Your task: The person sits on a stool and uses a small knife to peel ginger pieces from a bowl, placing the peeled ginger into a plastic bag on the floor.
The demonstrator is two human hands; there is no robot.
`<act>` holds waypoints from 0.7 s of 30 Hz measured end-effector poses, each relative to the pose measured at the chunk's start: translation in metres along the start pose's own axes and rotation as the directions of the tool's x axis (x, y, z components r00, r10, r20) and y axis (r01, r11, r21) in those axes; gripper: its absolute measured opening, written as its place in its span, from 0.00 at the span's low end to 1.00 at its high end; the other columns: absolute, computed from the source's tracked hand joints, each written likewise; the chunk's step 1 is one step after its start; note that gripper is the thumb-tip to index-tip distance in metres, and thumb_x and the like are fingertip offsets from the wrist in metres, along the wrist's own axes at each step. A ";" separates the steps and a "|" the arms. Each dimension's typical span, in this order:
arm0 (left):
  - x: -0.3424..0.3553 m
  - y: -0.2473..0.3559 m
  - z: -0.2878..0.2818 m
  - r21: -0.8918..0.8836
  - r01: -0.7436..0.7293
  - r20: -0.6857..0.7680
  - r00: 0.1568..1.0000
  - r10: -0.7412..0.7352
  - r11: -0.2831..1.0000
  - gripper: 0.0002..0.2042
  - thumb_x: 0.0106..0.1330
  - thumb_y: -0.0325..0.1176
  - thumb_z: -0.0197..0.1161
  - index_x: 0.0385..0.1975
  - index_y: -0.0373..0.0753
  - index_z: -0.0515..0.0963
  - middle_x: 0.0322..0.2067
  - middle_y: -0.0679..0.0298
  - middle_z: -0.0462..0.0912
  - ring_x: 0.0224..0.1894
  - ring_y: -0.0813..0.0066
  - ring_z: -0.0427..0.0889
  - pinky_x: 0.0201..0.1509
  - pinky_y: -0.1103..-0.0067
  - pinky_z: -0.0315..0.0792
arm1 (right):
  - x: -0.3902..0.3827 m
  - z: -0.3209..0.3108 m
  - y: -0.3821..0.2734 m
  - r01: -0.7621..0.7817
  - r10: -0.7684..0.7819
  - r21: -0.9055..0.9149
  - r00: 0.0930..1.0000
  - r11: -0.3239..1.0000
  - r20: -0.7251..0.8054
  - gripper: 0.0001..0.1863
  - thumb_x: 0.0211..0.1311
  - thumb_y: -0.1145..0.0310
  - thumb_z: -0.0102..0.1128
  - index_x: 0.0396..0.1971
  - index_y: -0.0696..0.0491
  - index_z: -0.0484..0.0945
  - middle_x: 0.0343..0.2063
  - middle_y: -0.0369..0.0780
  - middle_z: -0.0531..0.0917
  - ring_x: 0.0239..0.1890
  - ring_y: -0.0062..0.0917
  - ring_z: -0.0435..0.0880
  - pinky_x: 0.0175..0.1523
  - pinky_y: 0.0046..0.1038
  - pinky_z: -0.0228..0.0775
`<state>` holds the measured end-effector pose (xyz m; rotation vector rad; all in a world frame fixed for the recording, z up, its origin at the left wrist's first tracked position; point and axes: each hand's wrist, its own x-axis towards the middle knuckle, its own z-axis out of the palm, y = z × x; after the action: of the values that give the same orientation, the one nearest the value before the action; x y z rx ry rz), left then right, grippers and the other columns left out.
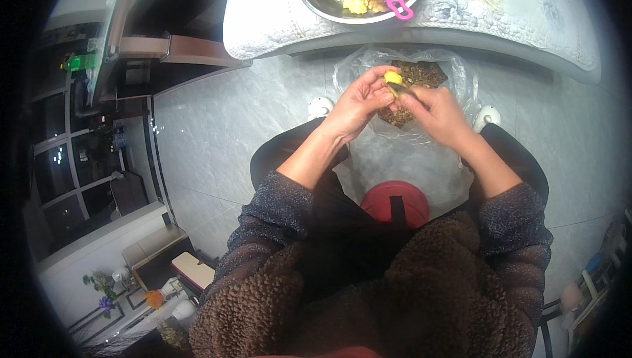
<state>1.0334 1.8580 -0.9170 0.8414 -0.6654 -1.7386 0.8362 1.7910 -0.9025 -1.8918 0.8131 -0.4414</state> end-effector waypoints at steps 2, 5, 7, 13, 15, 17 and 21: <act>-0.001 0.003 0.001 -0.040 0.013 0.002 1.000 -0.013 0.999 0.21 0.68 0.24 0.59 0.60 0.35 0.65 0.46 0.63 0.78 0.45 0.76 0.78 0.51 0.80 0.72 | 0.004 -0.004 0.002 -0.019 0.020 0.024 0.999 1.000 -0.039 0.13 0.68 0.62 0.56 0.31 0.57 0.80 0.14 0.45 0.73 0.15 0.32 0.72 0.24 0.32 0.61; -0.003 0.006 0.002 -0.081 0.035 -0.026 0.999 -0.037 0.996 0.21 0.69 0.24 0.58 0.61 0.36 0.65 0.47 0.62 0.78 0.46 0.75 0.79 0.52 0.80 0.73 | 0.004 -0.006 0.001 0.006 -0.009 -0.028 0.996 1.000 -0.088 0.11 0.65 0.64 0.58 0.32 0.57 0.78 0.14 0.44 0.73 0.14 0.32 0.72 0.23 0.32 0.61; -0.003 0.006 0.002 -0.111 0.040 -0.030 0.999 -0.044 0.993 0.20 0.70 0.24 0.57 0.61 0.36 0.65 0.48 0.61 0.78 0.46 0.73 0.79 0.53 0.79 0.74 | 0.002 -0.007 -0.002 -0.028 0.025 -0.063 0.999 0.998 -0.046 0.10 0.63 0.65 0.59 0.33 0.57 0.76 0.14 0.45 0.73 0.15 0.34 0.73 0.23 0.32 0.61; -0.002 0.004 0.000 -0.190 0.052 -0.050 0.997 -0.063 0.980 0.20 0.70 0.24 0.56 0.61 0.35 0.65 0.48 0.58 0.79 0.47 0.70 0.81 0.54 0.78 0.76 | 0.001 -0.007 -0.008 -0.026 0.020 -0.114 0.998 0.993 -0.054 0.11 0.61 0.65 0.59 0.36 0.56 0.72 0.14 0.45 0.73 0.17 0.40 0.76 0.24 0.37 0.62; -0.002 0.003 -0.001 -0.191 0.057 -0.052 0.996 -0.068 0.980 0.19 0.70 0.24 0.56 0.60 0.35 0.65 0.48 0.58 0.79 0.49 0.71 0.81 0.54 0.78 0.76 | 0.001 -0.008 -0.010 0.001 -0.009 -0.159 0.999 0.987 -0.051 0.12 0.60 0.64 0.60 0.36 0.56 0.72 0.14 0.45 0.73 0.17 0.42 0.76 0.24 0.38 0.62; -0.002 0.003 0.000 -0.198 0.068 -0.057 0.995 -0.080 0.978 0.18 0.71 0.23 0.55 0.60 0.36 0.66 0.48 0.59 0.79 0.49 0.72 0.81 0.54 0.78 0.76 | 0.001 -0.008 -0.011 0.021 -0.031 -0.208 0.999 0.978 -0.043 0.13 0.60 0.62 0.61 0.35 0.56 0.72 0.13 0.45 0.73 0.17 0.43 0.76 0.24 0.39 0.63; -0.001 0.001 0.001 -0.214 0.099 -0.067 0.991 -0.116 0.972 0.16 0.71 0.23 0.54 0.58 0.37 0.68 0.48 0.61 0.79 0.49 0.74 0.80 0.53 0.79 0.76 | 0.000 -0.008 -0.012 0.056 -0.067 -0.280 0.997 0.958 -0.029 0.15 0.59 0.59 0.63 0.34 0.56 0.73 0.15 0.45 0.74 0.20 0.45 0.78 0.25 0.40 0.64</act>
<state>1.0331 1.8584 -0.9150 0.8058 -0.3810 -1.8259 0.8353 1.7896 -0.8878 -2.1804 0.8801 -0.4191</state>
